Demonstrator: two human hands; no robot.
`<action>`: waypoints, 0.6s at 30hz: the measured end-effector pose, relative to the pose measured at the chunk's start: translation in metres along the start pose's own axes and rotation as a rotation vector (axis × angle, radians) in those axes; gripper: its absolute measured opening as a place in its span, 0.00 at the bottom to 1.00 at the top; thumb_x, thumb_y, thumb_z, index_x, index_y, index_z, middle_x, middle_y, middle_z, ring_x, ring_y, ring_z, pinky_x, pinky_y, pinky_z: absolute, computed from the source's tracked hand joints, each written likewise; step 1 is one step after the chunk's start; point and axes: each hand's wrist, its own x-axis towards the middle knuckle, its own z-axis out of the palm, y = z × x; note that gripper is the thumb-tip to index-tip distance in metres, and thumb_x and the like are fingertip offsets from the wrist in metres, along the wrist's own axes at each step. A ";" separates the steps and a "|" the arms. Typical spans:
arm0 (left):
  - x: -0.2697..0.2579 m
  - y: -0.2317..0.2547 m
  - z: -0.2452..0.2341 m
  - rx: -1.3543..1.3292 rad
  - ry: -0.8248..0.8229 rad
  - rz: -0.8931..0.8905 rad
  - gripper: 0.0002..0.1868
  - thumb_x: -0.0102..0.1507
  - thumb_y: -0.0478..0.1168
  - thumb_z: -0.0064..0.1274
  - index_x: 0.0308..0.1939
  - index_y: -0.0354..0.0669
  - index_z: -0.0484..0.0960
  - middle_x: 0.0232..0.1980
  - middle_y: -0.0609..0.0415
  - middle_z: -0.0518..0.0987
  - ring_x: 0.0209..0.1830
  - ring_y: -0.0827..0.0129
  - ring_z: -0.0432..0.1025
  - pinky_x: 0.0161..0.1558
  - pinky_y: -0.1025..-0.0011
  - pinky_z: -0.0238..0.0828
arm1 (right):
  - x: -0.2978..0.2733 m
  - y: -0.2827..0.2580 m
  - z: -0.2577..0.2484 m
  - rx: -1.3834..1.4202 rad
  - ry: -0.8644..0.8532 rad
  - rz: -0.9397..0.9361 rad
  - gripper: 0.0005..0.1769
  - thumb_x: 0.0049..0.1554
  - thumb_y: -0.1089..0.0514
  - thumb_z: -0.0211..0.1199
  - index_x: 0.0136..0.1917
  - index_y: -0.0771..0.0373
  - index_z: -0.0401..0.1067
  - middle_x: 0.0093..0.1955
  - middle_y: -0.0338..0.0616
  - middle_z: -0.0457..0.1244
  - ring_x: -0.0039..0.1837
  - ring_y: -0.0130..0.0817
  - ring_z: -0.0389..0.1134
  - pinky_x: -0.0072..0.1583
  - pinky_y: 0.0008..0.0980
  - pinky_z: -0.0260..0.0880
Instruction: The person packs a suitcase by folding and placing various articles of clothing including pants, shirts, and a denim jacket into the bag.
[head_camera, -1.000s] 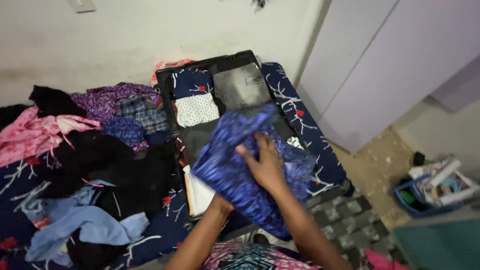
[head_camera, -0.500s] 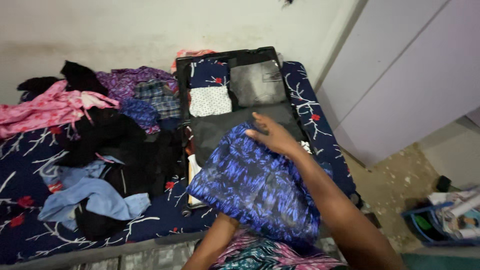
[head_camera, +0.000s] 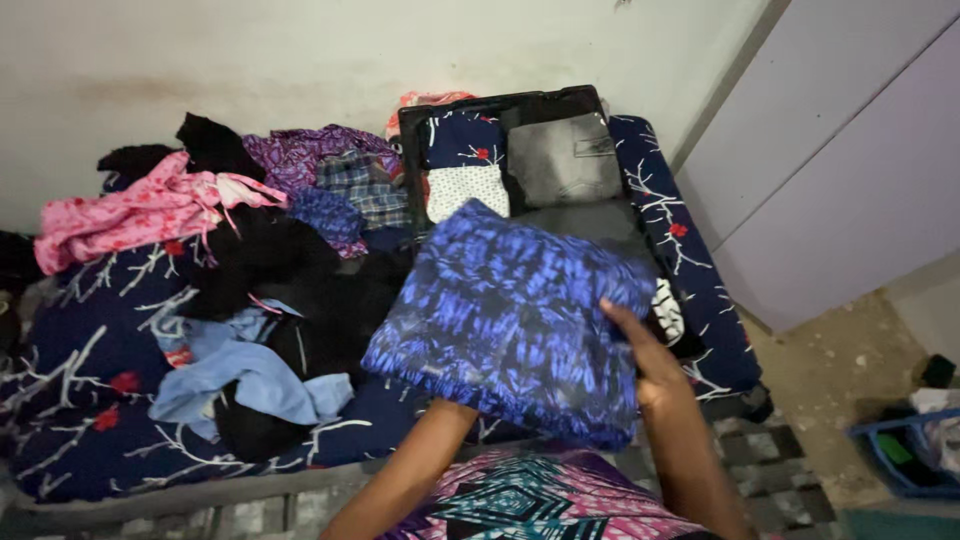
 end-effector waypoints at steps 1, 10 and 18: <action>-0.006 0.009 -0.005 0.010 0.011 -0.015 0.45 0.62 0.72 0.34 0.65 0.38 0.75 0.60 0.47 0.80 0.57 0.59 0.75 0.62 0.59 0.67 | 0.004 0.015 0.004 0.090 -0.086 0.026 0.29 0.52 0.48 0.68 0.63 0.63 0.73 0.59 0.52 0.69 0.55 0.46 0.73 0.55 0.49 0.77; -0.049 0.120 -0.085 0.223 0.229 -0.144 0.49 0.60 0.76 0.32 0.63 0.37 0.76 0.57 0.46 0.82 0.53 0.58 0.77 0.60 0.57 0.70 | 0.037 0.076 0.002 -0.224 0.028 -0.182 0.29 0.53 0.50 0.70 0.62 0.69 0.75 0.54 0.48 0.72 0.50 0.40 0.73 0.53 0.39 0.74; -0.010 0.127 -0.152 1.219 0.303 -0.175 0.28 0.64 0.58 0.56 0.53 0.38 0.85 0.45 0.55 0.84 0.38 0.70 0.74 0.41 0.66 0.67 | 0.063 0.097 -0.013 -0.275 0.119 -0.150 0.31 0.48 0.48 0.74 0.59 0.71 0.76 0.52 0.52 0.71 0.49 0.42 0.72 0.53 0.43 0.73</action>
